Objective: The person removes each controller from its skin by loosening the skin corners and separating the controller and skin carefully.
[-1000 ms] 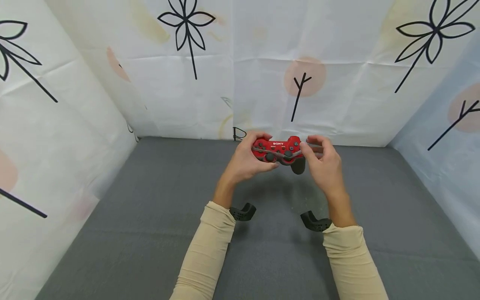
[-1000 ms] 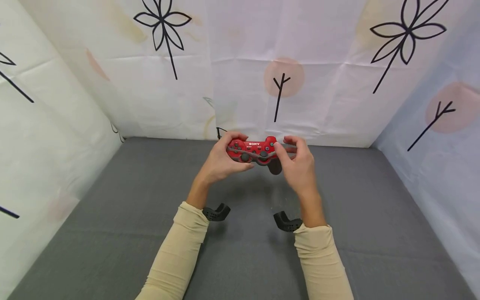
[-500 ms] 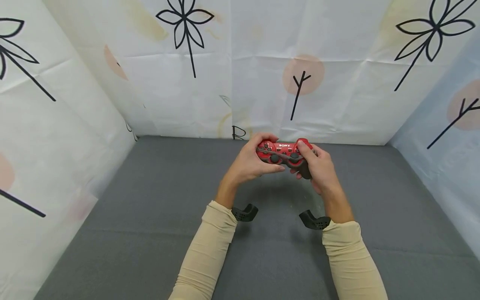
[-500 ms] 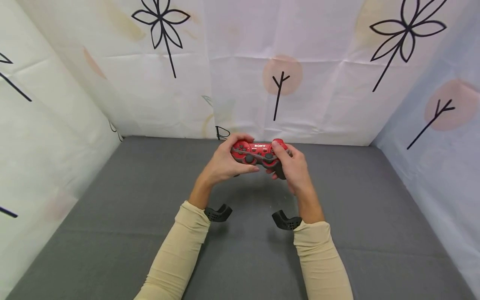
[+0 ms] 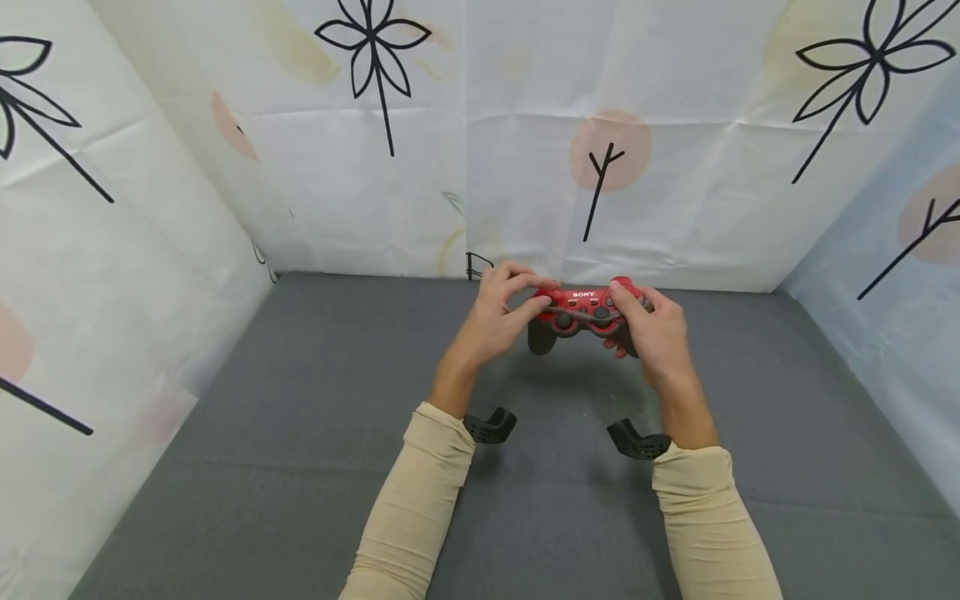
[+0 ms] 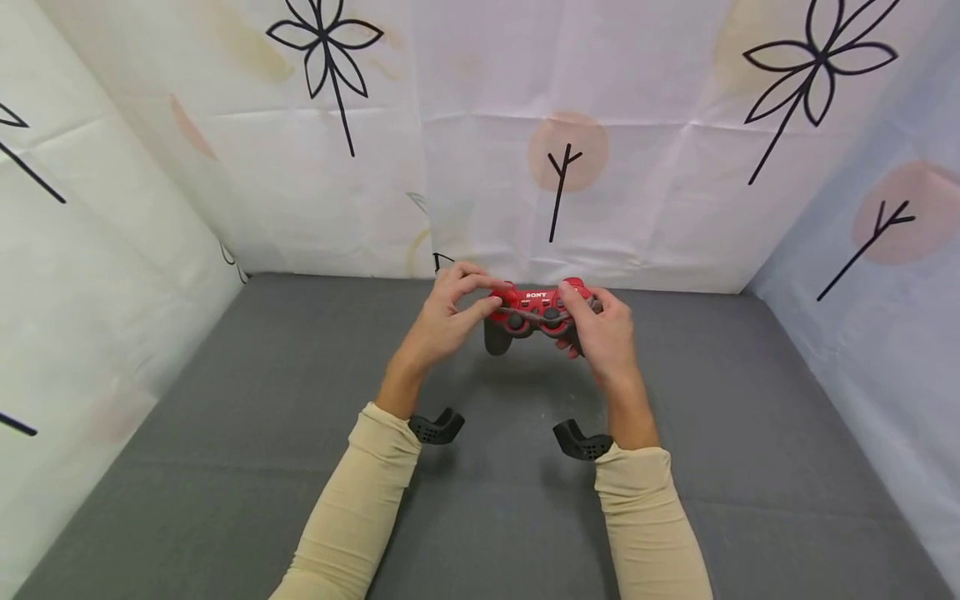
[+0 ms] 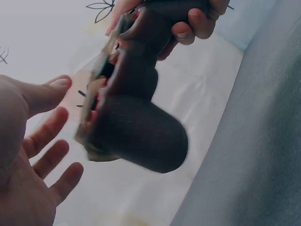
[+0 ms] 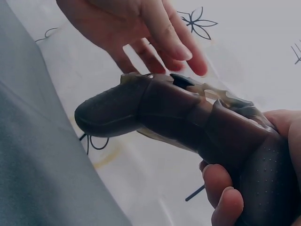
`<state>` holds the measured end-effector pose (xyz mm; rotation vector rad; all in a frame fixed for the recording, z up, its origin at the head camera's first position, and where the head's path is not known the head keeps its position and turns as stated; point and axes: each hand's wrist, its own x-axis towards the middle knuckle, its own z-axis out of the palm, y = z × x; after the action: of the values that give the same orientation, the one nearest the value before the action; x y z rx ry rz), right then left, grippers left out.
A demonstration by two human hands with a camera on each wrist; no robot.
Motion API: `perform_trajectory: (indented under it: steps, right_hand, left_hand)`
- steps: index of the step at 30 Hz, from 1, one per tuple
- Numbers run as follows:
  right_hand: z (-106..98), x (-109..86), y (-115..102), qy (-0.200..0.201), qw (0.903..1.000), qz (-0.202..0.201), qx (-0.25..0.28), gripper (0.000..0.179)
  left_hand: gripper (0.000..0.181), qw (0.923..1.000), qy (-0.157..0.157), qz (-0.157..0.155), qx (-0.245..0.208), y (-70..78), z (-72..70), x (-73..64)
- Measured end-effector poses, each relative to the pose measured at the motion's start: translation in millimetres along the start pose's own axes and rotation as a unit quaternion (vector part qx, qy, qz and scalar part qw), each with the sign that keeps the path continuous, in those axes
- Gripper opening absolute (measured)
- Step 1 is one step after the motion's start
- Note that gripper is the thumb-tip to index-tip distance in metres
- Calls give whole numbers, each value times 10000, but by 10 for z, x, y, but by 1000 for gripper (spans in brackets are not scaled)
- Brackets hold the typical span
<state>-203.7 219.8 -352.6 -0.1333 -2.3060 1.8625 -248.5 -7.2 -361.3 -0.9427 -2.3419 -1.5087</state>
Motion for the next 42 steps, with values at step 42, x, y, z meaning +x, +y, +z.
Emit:
perform_trajectory:
  steps: [42]
  right_hand:
    - [8, 111, 282, 465, 9795, -665, -1845, 50]
  left_hand:
    - [22, 9716, -1584, -1216, 1272, 110, 126, 17]
